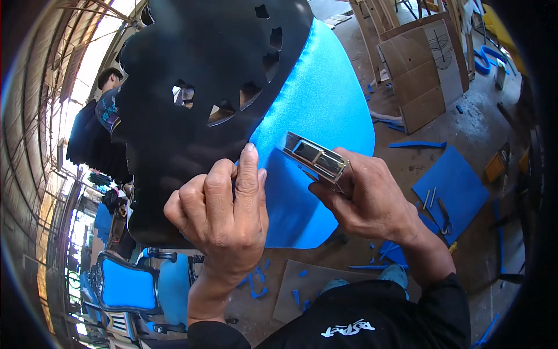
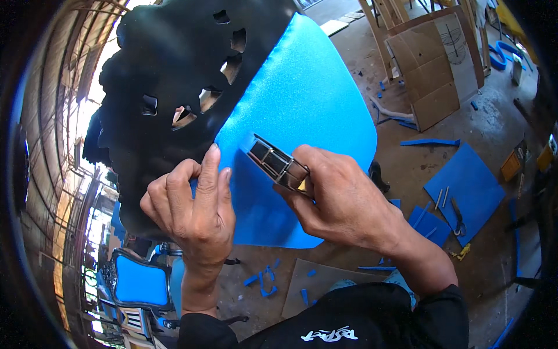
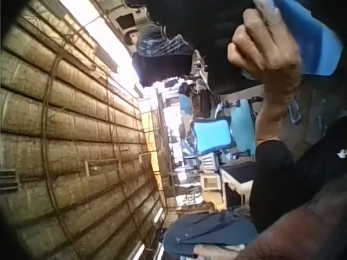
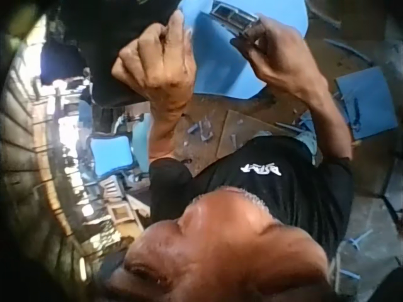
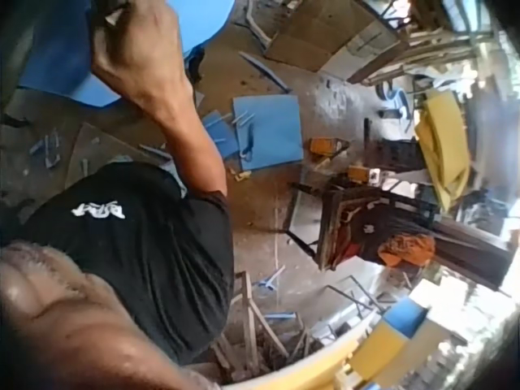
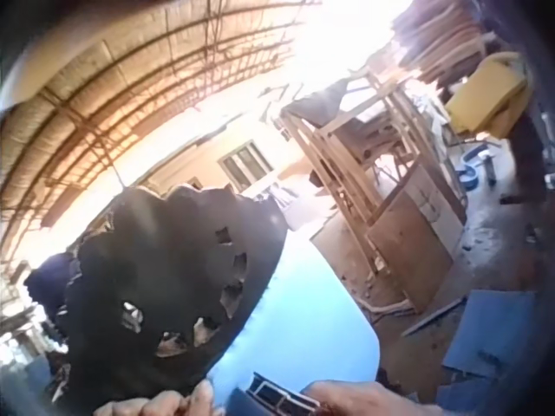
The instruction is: The person attaches foam padding to the backrest of a chair using a staple gun.
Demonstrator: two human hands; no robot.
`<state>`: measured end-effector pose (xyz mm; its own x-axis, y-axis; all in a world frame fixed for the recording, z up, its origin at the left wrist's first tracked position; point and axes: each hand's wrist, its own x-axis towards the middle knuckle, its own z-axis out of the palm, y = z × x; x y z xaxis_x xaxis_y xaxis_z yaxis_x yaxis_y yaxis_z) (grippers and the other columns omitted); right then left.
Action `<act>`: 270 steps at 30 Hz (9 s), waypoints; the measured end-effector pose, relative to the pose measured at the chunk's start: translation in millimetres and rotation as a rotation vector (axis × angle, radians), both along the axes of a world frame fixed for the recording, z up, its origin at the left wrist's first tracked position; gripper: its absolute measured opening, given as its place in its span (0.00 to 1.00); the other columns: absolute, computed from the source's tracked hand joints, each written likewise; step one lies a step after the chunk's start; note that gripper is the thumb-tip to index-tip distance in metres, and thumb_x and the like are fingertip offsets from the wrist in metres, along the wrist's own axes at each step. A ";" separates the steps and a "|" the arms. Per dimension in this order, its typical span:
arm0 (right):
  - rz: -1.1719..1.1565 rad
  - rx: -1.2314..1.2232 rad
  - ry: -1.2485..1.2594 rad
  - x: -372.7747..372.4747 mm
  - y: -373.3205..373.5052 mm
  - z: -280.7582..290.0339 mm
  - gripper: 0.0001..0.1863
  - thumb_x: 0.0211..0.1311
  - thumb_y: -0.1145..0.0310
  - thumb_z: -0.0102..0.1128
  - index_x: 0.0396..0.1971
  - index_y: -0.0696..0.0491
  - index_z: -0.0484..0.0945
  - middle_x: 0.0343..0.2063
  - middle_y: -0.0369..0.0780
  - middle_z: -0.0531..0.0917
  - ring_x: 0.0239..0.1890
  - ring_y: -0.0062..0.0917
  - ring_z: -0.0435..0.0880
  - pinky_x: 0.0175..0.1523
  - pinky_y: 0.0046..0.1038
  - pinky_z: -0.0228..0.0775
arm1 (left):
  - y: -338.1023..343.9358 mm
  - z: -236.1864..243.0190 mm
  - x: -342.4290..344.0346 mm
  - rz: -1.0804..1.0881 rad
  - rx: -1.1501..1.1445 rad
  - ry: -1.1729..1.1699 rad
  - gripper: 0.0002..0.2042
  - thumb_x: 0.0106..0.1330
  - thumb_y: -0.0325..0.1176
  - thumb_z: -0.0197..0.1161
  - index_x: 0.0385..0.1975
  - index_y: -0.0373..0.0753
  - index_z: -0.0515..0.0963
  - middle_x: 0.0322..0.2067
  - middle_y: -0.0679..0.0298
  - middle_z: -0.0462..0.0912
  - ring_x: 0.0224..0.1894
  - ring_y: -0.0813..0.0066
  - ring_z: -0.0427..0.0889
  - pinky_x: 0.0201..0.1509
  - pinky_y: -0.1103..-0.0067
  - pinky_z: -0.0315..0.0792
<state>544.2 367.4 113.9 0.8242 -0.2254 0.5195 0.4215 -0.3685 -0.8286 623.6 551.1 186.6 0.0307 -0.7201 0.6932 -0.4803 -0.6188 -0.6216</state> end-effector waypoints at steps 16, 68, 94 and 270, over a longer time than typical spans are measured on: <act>0.039 0.023 -0.153 4.8 0.0 -12.1 0.10 0.60 0.76 0.71 0.34 0.59 0.75 0.22 0.44 0.83 0.21 0.29 0.82 0.26 0.32 0.68 | -14.0 11.3 -2.5 -0.042 -0.027 0.010 0.13 0.60 0.33 0.75 0.45 0.42 0.89 0.37 0.69 0.80 0.42 0.67 0.76 0.49 0.68 0.63; 0.010 -0.110 -0.107 -8.1 17.5 -8.2 0.10 0.60 0.73 0.71 0.33 0.58 0.77 0.20 0.42 0.78 0.19 0.29 0.78 0.27 0.33 0.66 | 28.6 10.9 -1.3 -0.148 -0.065 0.041 0.14 0.55 0.29 0.78 0.42 0.40 0.89 0.30 0.69 0.77 0.29 0.73 0.73 0.27 0.79 0.70; 0.039 -0.036 -0.067 -11.0 32.1 -5.5 0.10 0.62 0.72 0.70 0.32 0.57 0.75 0.15 0.40 0.75 0.17 0.28 0.76 0.27 0.32 0.65 | 32.6 50.8 -10.0 0.031 0.001 -0.019 0.17 0.48 0.30 0.83 0.36 0.43 0.83 0.45 0.60 0.82 0.44 0.62 0.79 0.44 0.69 0.73; -0.114 -0.113 -0.112 -7.5 62.4 12.6 0.10 0.61 0.75 0.70 0.40 0.58 0.81 0.21 0.41 0.80 0.18 0.24 0.77 0.27 0.28 0.68 | 50.3 39.4 3.9 -0.038 -0.253 0.215 0.53 0.48 0.47 0.84 0.76 0.46 0.61 0.67 0.54 0.74 0.68 0.52 0.72 0.73 0.56 0.61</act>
